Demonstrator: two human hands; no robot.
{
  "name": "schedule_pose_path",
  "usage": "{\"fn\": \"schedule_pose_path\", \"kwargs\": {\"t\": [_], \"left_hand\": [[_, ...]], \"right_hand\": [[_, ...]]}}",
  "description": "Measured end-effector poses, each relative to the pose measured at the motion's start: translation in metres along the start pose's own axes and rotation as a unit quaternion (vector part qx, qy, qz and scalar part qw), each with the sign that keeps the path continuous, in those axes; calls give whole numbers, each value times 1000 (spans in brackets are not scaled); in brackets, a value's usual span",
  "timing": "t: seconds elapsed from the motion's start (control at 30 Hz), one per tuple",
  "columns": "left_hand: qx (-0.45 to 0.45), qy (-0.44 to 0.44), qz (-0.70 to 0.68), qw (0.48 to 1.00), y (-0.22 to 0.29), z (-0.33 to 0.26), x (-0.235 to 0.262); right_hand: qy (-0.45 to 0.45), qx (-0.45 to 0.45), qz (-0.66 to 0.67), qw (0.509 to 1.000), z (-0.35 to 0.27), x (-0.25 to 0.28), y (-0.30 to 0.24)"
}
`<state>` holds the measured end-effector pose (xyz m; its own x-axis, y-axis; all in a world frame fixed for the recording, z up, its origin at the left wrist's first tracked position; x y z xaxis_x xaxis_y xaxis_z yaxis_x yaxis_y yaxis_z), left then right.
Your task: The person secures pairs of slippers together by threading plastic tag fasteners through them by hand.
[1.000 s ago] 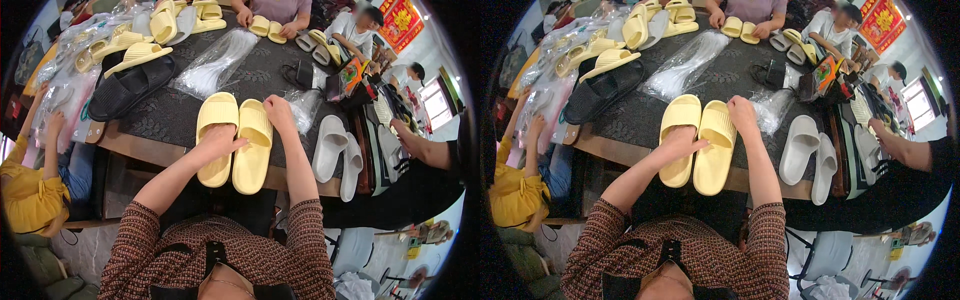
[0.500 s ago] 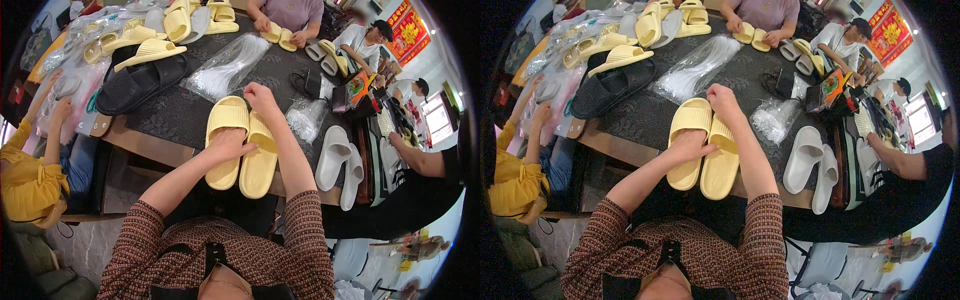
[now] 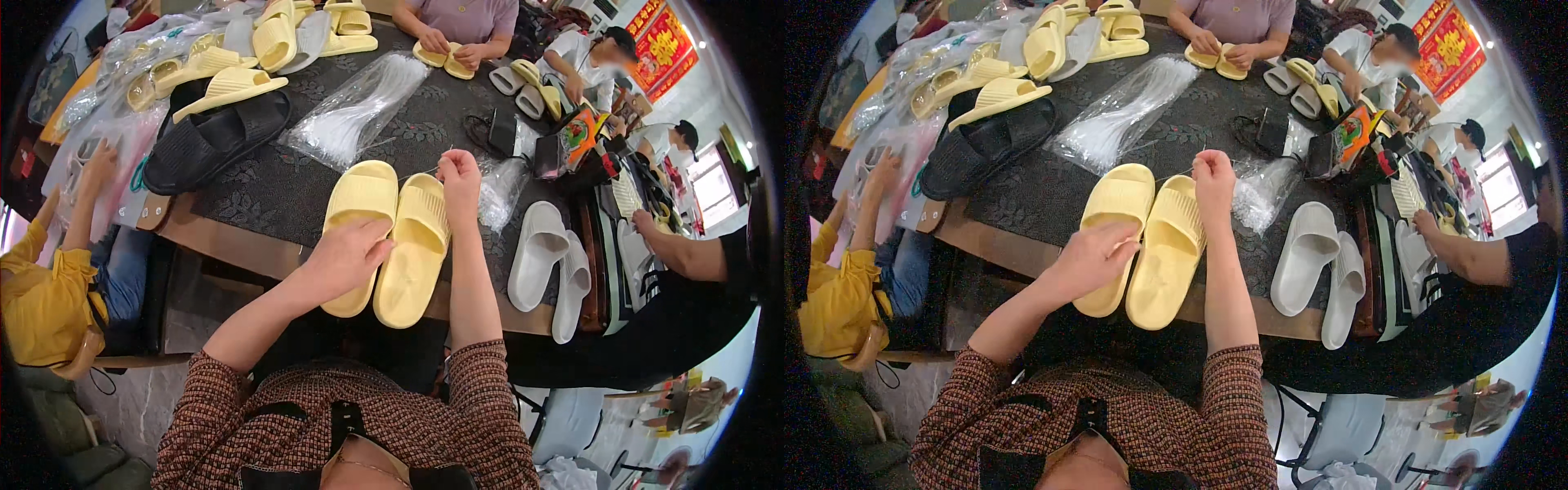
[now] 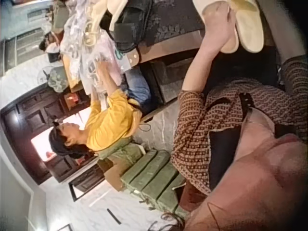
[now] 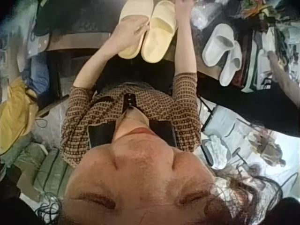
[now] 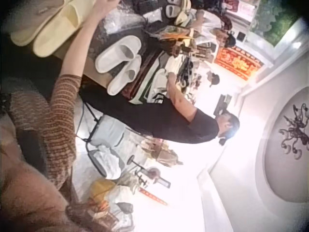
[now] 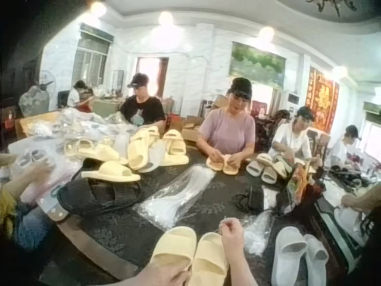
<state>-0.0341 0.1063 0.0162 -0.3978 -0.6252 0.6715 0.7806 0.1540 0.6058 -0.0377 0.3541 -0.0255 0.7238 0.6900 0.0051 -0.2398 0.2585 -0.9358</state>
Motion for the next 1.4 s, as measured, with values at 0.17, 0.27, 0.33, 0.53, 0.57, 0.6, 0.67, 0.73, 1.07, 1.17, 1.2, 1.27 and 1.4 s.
{"fn": "schedule_pose_path", "kwargs": {"t": [0.17, 0.27, 0.33, 0.53, 0.57, 0.6, 0.67, 0.73, 1.07, 1.17, 1.2, 1.27, 1.4], "left_hand": [[-15, 43, -26, 999, -8, 69, -2], [-21, 91, -52, 994, -30, 104, -31], [42, 1, -53, 998, -40, 117, -54], [103, 9, -168, 980, -50, 116, -65], [103, 23, -232, 967, -52, 114, -63], [122, 32, -290, 949, -56, 113, -63], [151, 18, -340, 928, -58, 112, -61], [201, -12, -406, 892, -50, 112, -56], [231, -38, -535, 812, -68, 111, -58], [226, -38, -520, 823, -71, 111, -59], [228, -39, -521, 822, -71, 111, -59], [234, -45, -517, 822, -71, 112, -59], [228, -41, -520, 822, -68, 112, -59]], "right_hand": [[-49, -24, 140, 989, -10, -7, -13], [-48, -14, 138, 989, -18, -6, -15], [-44, -16, 148, 988, -21, -5, -10], [-41, -50, 166, 984, -23, 1, -19], [-45, -55, 173, 982, -22, 0, -19], [-42, -57, 172, 983, -22, -1, -20], [-49, -61, 166, 983, -24, -3, -24], [-50, -65, 156, 984, -27, -2, -23], [-72, -80, 99, 989, -33, -11, -23], [-84, -67, 83, 991, -34, -13, -23], [-80, -59, 71, 993, -33, -13, -23], [-75, -53, 58, 994, -32, -13, -22], [-73, -57, 56, 994, -32, -12, -22]]}}
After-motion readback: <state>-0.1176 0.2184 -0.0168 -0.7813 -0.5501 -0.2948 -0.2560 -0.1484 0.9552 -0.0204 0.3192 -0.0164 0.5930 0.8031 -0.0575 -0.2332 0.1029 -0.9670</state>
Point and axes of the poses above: each hand's wrist, its own z-axis towards the middle knuckle, its own x-axis out of the back of the hand, y = z × x, the point moved 5 cm from there along z, towards the middle knuckle, and after that the axes turned 6 degrees about z, right-handed, at the moved point
